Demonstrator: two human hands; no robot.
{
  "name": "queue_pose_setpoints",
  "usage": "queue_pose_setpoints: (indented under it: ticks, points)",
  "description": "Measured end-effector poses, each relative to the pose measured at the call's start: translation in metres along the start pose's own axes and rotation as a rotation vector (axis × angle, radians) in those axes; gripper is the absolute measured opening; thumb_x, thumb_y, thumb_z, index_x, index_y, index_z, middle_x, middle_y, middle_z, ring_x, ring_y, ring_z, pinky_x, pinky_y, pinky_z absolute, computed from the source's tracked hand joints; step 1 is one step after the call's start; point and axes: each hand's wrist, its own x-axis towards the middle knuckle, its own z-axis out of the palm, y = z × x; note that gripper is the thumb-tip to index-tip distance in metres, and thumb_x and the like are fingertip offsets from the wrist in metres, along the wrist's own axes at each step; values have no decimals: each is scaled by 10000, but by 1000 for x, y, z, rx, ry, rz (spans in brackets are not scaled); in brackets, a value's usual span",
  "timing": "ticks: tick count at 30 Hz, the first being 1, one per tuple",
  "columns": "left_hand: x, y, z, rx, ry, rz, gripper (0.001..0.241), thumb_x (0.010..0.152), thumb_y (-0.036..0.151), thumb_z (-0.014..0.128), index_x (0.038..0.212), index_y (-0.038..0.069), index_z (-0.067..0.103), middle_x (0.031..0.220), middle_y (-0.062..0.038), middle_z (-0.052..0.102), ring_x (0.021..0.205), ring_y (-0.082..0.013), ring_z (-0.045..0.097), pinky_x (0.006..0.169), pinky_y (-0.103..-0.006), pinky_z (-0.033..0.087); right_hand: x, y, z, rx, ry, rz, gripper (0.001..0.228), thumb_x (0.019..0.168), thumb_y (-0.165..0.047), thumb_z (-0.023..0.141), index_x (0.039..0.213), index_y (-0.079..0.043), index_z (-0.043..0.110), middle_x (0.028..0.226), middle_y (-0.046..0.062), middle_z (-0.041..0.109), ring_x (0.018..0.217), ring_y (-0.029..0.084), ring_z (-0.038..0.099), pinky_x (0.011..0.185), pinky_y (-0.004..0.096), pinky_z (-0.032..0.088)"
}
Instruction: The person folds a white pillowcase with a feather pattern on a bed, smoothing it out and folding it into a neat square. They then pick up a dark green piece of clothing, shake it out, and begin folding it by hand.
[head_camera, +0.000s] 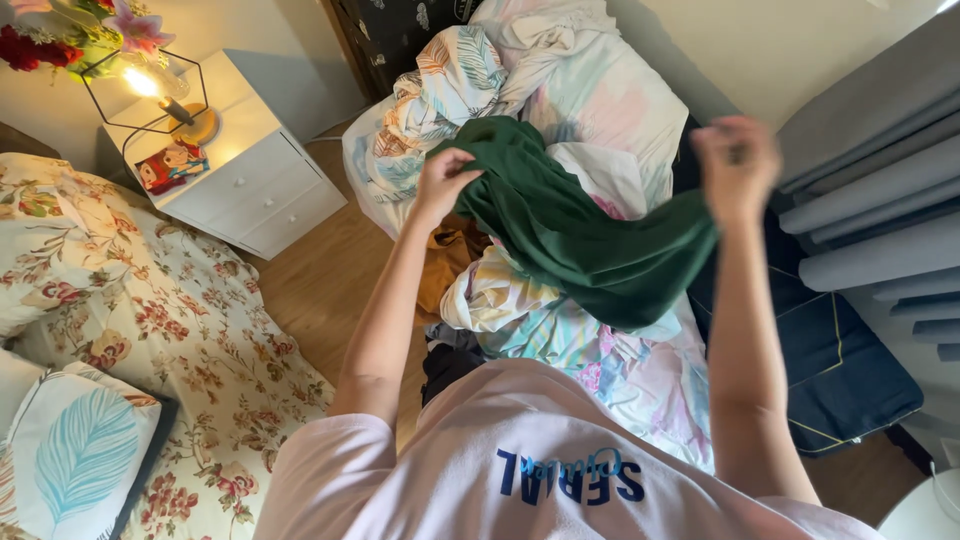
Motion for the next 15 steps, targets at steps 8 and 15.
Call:
queue_pose_setpoints:
  ticks: [8,15]
  points:
    - [-9,36,43,106,-34,21,192,781,187,826,959,164,760,789,-20,762,741,-150,694,735,-299,554,-39,-134,143,232,-480,2,467,733,-307,976,1118,-175,746,972,56,665,932,294,681,785,402,560]
    - [-15,28,41,154,-31,2,246,734,174,839,964,193,753,787,21,759,735,-133,685,733,-301,553,-49,-121,160,326,-585,-83,102,910,-124,826,940,-58,754,1096,87,715,1011,345,726,818,429,582]
